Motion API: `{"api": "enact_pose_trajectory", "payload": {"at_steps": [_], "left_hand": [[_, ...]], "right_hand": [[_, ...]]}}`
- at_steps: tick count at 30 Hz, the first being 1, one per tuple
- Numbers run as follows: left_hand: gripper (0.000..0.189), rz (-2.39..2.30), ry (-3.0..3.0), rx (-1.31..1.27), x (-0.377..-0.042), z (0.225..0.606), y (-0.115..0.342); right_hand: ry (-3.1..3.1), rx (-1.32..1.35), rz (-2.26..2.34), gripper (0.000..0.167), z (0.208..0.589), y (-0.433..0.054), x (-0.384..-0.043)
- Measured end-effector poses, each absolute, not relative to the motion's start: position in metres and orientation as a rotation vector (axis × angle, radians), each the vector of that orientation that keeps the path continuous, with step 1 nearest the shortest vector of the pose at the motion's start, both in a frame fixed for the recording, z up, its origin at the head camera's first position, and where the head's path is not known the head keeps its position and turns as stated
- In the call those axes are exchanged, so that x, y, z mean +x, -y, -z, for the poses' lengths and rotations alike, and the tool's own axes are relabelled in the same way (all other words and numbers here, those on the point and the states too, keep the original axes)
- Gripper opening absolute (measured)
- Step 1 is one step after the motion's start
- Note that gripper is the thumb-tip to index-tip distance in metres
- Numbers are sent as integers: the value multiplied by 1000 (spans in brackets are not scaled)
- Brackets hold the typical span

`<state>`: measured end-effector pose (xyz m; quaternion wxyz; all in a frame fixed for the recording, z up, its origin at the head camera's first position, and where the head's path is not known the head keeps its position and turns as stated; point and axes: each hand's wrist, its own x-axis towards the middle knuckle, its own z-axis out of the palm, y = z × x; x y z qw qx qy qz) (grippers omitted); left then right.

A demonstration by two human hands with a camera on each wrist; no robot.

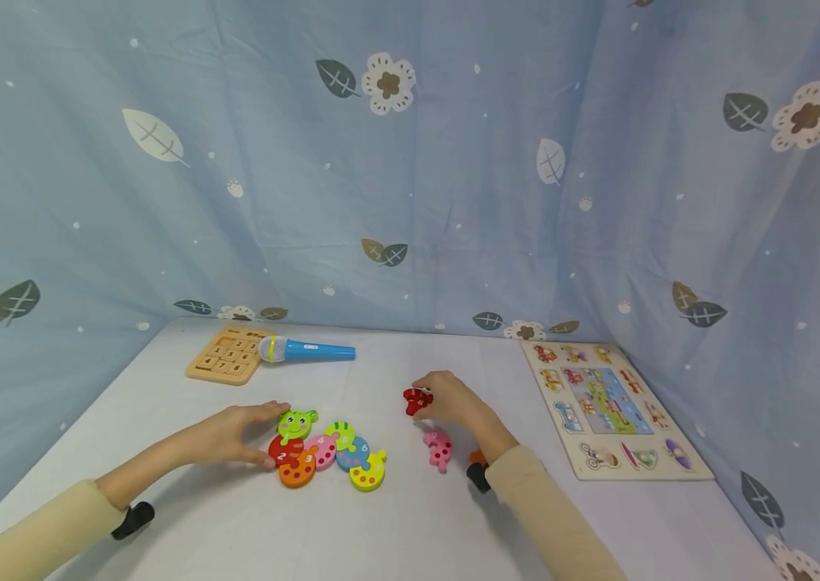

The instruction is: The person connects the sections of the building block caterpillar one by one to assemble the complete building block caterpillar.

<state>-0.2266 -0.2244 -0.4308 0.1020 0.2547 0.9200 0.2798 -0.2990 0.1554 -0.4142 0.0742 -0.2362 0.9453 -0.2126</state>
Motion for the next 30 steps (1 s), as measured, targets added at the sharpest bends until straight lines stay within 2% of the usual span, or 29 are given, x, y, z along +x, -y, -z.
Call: {"api": "enact_pose_trajectory", "payload": {"at_steps": [30], "left_hand": [[92,-840,-2716,736,-225,430,224]], "right_hand": [[-2826,-775,667,48,420,-154,-285]]}}
